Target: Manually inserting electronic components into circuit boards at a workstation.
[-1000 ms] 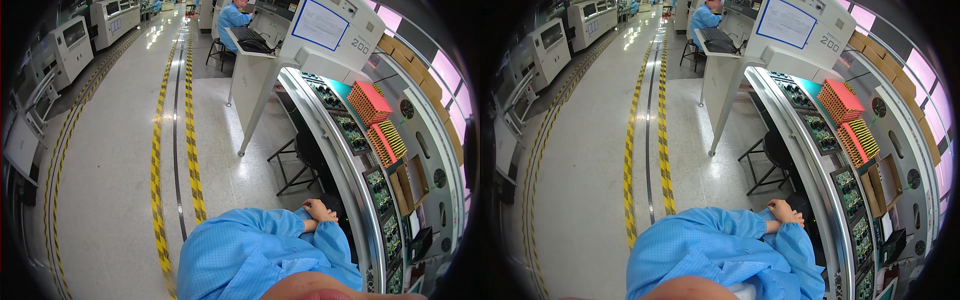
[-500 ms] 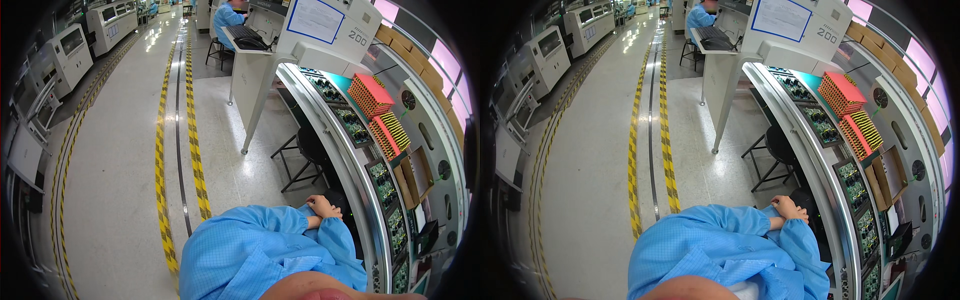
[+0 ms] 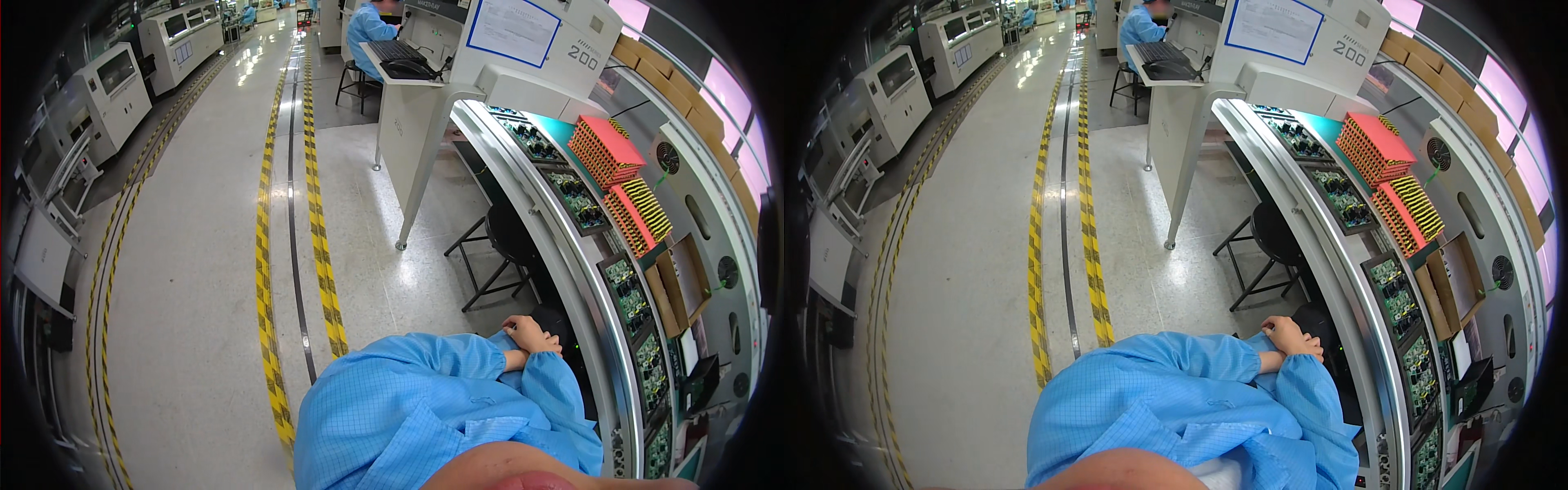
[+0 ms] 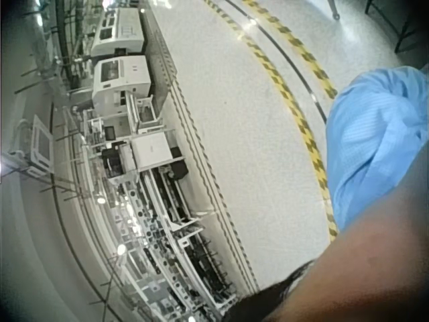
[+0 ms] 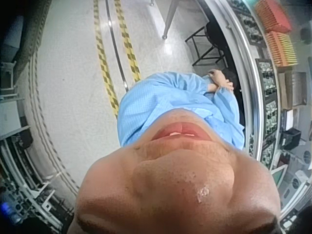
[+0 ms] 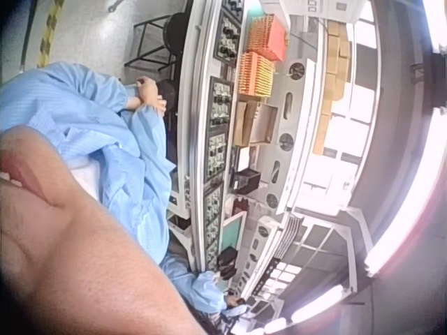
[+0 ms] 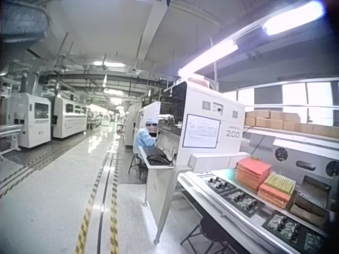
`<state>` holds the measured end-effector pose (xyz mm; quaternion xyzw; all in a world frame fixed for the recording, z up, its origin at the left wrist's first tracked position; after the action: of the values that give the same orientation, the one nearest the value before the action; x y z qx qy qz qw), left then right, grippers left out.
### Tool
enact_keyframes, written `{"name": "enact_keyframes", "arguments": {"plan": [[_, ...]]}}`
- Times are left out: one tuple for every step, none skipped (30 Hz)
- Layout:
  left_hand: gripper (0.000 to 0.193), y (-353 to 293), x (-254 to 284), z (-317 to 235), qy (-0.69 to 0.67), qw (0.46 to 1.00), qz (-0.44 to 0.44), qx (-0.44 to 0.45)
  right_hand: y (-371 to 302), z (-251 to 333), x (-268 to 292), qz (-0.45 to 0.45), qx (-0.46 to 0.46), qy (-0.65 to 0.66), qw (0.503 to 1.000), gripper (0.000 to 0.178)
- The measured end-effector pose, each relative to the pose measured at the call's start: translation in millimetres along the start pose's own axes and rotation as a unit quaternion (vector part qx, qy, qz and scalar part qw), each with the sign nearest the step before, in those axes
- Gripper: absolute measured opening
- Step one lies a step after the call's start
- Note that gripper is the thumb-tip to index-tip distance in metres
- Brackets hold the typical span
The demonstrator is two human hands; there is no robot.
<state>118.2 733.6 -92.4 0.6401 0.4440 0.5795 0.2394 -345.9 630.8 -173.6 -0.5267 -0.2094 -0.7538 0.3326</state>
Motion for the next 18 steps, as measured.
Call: {"name": "enact_keyframes", "arguments": {"plan": [[0.019,-1,4,3,0.006,1.0,0.0,0.0,-1,2,-1,0.003,0.005,-0.005,1.0,0.02],[0.019,-1,9,6,0.012,1.0,0.001,-0.001,-3,4,-2,0.006,0.009,-0.01,1.0,0.021],[0.019,4,6,4,0.01,1.0,0.001,-0.01,-4,1,-3,0.0,0.001,-0.005,1.0,0.021],[0.019,10,4,0,0.008,1.0,0.002,-0.02,-6,-2,-3,-0.005,-0.004,-0.006,1.0,0.021],[0.019,16,-1,-6,0.003,0.999,0.004,-0.033,-9,-4,-4,-0.011,-0.011,-0.004,1.0,0.02],[0.019,22,-8,-16,-0.005,0.999,0.009,-0.046,-12,-4,-4,-0.018,-0.012,-0.002,1.0,0.02],[0.019,28,-17,-29,-0.015,0.998,0.016,-0.062,-4,-5,-11,-0.013,0.006,-0.005,1.0,0.021],[0.019,27,-34,-55,-0.036,0.995,0.032,-0.085,-3,-8,-19,-0.008,0.009,-0.005,1.0,0.021],[0.019,10,-54,-85,-0.063,0.991,0.058,-0.102,-11,29,-2,-0.022,0.005,-0.016,1.0,0.021],[0.019,-10,-73,-117,-0.09,0.985,0.087,-0.119,-16,64,20,-0.027,0.0,-0.046,0.999,0.025],[0.018,-17,-93,-197,-0.154,0.967,0.111,-0.168,-19,3,-5,-0.048,-0.073,-0.123,0.989,0.031],[0.018,-44,-103,-257,-0.205,0.946,0.144,-0.204,-16,-10,2,-0.046,-0.149,-0.106,0.982,0.031],[0.018,-72,-100,-299,-0.239,0.927,0.175,-0.231,-8,-11,7,-0.035,-0.172,-0.094,0.98,0.03],[0.018,-99,-100,-338,-0.275,0.903,0.203,-0.26,-6,-14,15,-0.029,-0.197,-0.083,0.976,0.029],[0.018,-124,-98,-367,-0.301,0.883,0.225,-0.282,-3,-12,21,-0.022,-0.208,-0.074,0.975,0.028],[0.018,-143,-97,-389,-0.319,0.866,0.244,-0.3,-3,-7,25,-0.017,-0.209,-0.065,0.976,0.027],[0.018,-158,-98,-406,-0.332,0.852,0.259,-0.312,-7,1,32,-0.011,-0.202,-0.058,0.977,0.026],[0.018,-172,-99,-417,-0.341,0.84,0.273,-0.321,-15,12,37,-0.004,-0.19,-0.052,0.98,0.025]]}}
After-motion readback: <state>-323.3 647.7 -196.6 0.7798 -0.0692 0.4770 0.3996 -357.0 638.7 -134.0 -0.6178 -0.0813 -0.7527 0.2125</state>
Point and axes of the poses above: each hand's wrist, its own y-axis towards the middle knuckle, its own x-axis out of the back of the hand, z = x × y, the point moved 2 cm from there along y, towards the middle knuckle, and after that the axes turned 9 degrees about -z, right-handed, at the moved point
